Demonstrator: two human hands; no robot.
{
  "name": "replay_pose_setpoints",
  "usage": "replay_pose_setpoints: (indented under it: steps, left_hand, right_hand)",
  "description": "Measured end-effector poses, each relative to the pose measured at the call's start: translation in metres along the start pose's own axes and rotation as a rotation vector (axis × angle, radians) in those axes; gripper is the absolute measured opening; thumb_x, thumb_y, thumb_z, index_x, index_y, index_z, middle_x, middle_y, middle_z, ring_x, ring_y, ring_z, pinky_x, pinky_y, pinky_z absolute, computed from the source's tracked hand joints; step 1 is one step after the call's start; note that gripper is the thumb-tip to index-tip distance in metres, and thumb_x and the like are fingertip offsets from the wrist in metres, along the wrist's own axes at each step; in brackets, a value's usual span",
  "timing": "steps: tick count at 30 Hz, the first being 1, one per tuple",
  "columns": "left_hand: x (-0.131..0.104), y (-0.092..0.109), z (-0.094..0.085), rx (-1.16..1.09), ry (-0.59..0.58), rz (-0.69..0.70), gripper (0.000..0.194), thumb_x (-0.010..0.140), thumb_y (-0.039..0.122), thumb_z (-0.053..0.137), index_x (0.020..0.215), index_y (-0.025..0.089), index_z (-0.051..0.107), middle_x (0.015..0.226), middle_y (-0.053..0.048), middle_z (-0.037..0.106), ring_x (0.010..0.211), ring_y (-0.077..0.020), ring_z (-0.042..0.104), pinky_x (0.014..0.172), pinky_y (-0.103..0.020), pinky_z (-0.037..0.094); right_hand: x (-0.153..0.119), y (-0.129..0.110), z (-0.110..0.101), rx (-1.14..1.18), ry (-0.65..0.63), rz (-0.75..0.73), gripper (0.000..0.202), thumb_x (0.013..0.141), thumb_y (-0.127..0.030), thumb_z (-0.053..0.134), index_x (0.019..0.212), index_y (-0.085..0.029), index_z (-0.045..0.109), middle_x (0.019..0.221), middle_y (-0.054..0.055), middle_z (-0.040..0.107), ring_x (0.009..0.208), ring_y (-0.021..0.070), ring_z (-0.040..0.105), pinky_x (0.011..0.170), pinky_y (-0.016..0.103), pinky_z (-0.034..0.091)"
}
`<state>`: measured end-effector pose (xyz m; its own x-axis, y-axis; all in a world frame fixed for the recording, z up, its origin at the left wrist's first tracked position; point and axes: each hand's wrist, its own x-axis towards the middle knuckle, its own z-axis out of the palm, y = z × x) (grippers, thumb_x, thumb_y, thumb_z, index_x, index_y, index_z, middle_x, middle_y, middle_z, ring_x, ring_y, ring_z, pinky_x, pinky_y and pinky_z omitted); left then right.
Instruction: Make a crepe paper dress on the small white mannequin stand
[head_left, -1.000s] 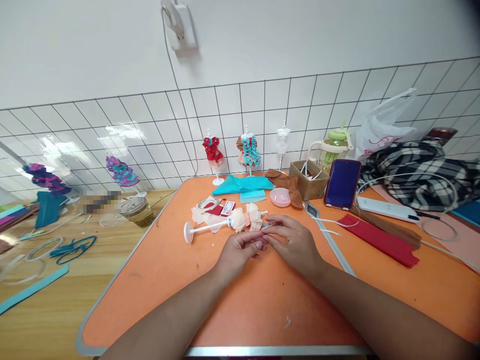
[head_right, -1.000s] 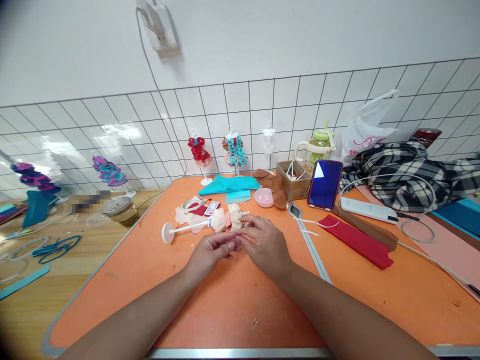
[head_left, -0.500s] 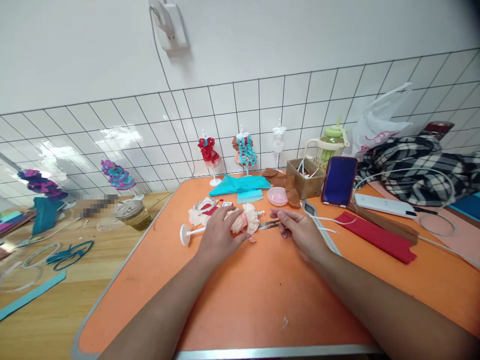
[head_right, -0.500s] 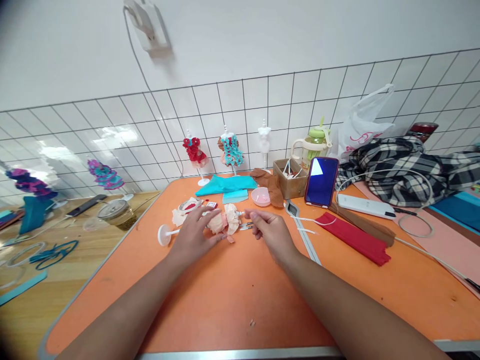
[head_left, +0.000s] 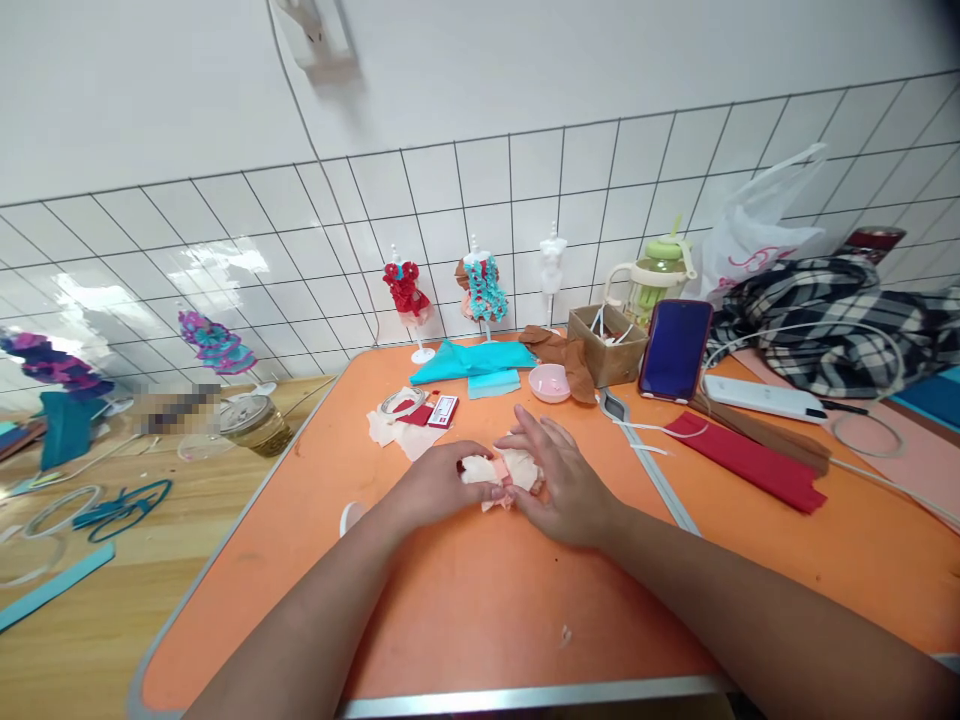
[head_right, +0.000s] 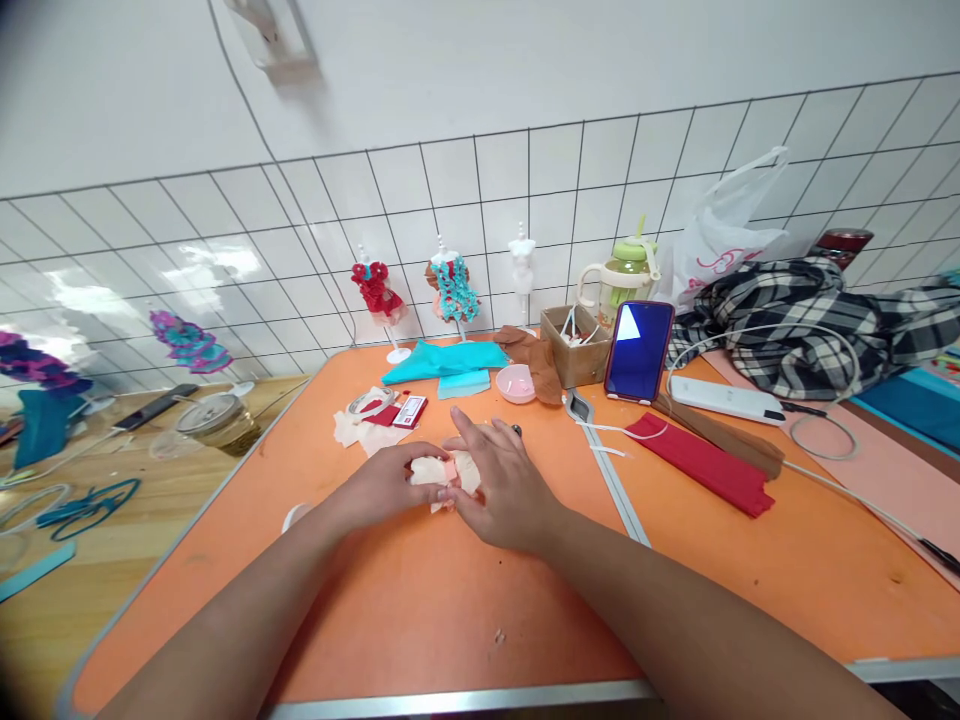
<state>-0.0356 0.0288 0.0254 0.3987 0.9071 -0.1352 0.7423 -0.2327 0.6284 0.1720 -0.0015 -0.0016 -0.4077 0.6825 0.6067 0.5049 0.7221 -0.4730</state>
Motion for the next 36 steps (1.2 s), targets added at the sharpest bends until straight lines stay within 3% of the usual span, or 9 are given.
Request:
replay_pose_setpoints:
  steps: [4,8,11,14,17,24,36]
  left_hand:
    - [-0.006,0.001,0.0,-0.097,-0.096,-0.005,0.052,0.066,0.06,0.065,0.104,0.023,0.066,0.088,-0.001,0.066,0.077,-0.0185,0.056,0.065,-0.026,0.04]
    - [-0.005,0.0,0.006,-0.104,-0.045,0.021,0.045,0.071,0.057,0.061,0.099,0.023,0.068,0.087,0.0,0.066,0.073,-0.0162,0.053,0.063,-0.025,0.038]
    - [-0.005,-0.001,0.012,-0.089,0.022,0.012,0.041,0.072,0.052,0.061,0.1,0.023,0.068,0.084,0.0,0.064,0.07,-0.0156,0.052,0.059,-0.024,0.037]
    - [-0.004,0.0,0.013,-0.115,0.024,0.013,0.037,0.073,0.049,0.059,0.096,0.021,0.068,0.08,0.0,0.063,0.069,-0.0156,0.053,0.058,-0.024,0.036]
    - [-0.003,0.001,0.009,-0.175,-0.034,0.031,0.035,0.075,0.048,0.057,0.088,0.018,0.068,0.076,0.0,0.061,0.067,-0.0146,0.052,0.058,-0.023,0.036]
    - [-0.001,0.001,0.005,-0.228,-0.102,0.001,0.035,0.076,0.049,0.055,0.07,0.016,0.063,0.063,0.002,0.055,0.06,-0.0127,0.049,0.054,-0.022,0.035]
    - [-0.002,0.001,0.004,-0.282,-0.098,0.011,0.038,0.072,0.052,0.058,0.074,0.015,0.067,0.065,-0.001,0.062,0.061,-0.0149,0.054,0.057,-0.024,0.039]
  right_hand:
    - [-0.001,0.002,0.001,0.073,-0.053,0.023,0.091,0.077,-0.018,0.054,0.147,-0.022,-0.003,0.111,0.006,0.065,0.111,0.0218,0.054,0.108,0.055,0.018]
    - [-0.001,0.002,-0.001,0.127,-0.088,0.008,0.094,0.075,-0.018,0.054,0.147,-0.021,-0.007,0.112,0.007,0.064,0.111,0.0223,0.054,0.106,0.056,0.021]
    - [-0.001,0.002,-0.005,0.087,0.003,-0.047,0.076,0.075,-0.02,0.054,0.143,-0.023,0.021,0.12,0.009,0.059,0.112,0.023,0.052,0.104,0.051,0.028]
    - [0.001,0.003,-0.011,-0.026,0.05,-0.132,0.04,0.078,-0.023,0.055,0.117,-0.026,0.054,0.125,0.008,0.054,0.114,0.0242,0.05,0.102,0.047,0.032]
    - [0.001,0.003,-0.014,-0.142,0.045,-0.21,0.02,0.078,-0.022,0.056,0.096,-0.027,0.065,0.129,0.005,0.052,0.117,0.0252,0.047,0.105,0.049,0.027]
    - [-0.001,-0.001,-0.012,-0.257,-0.038,-0.247,0.024,0.08,-0.021,0.055,0.1,-0.029,0.066,0.135,0.003,0.05,0.125,0.0255,0.042,0.109,0.053,0.018]
    - [0.001,0.003,-0.009,-0.351,-0.089,-0.191,0.026,0.081,-0.024,0.055,0.104,-0.031,0.066,0.141,0.001,0.045,0.126,0.0282,0.041,0.107,0.057,0.017]
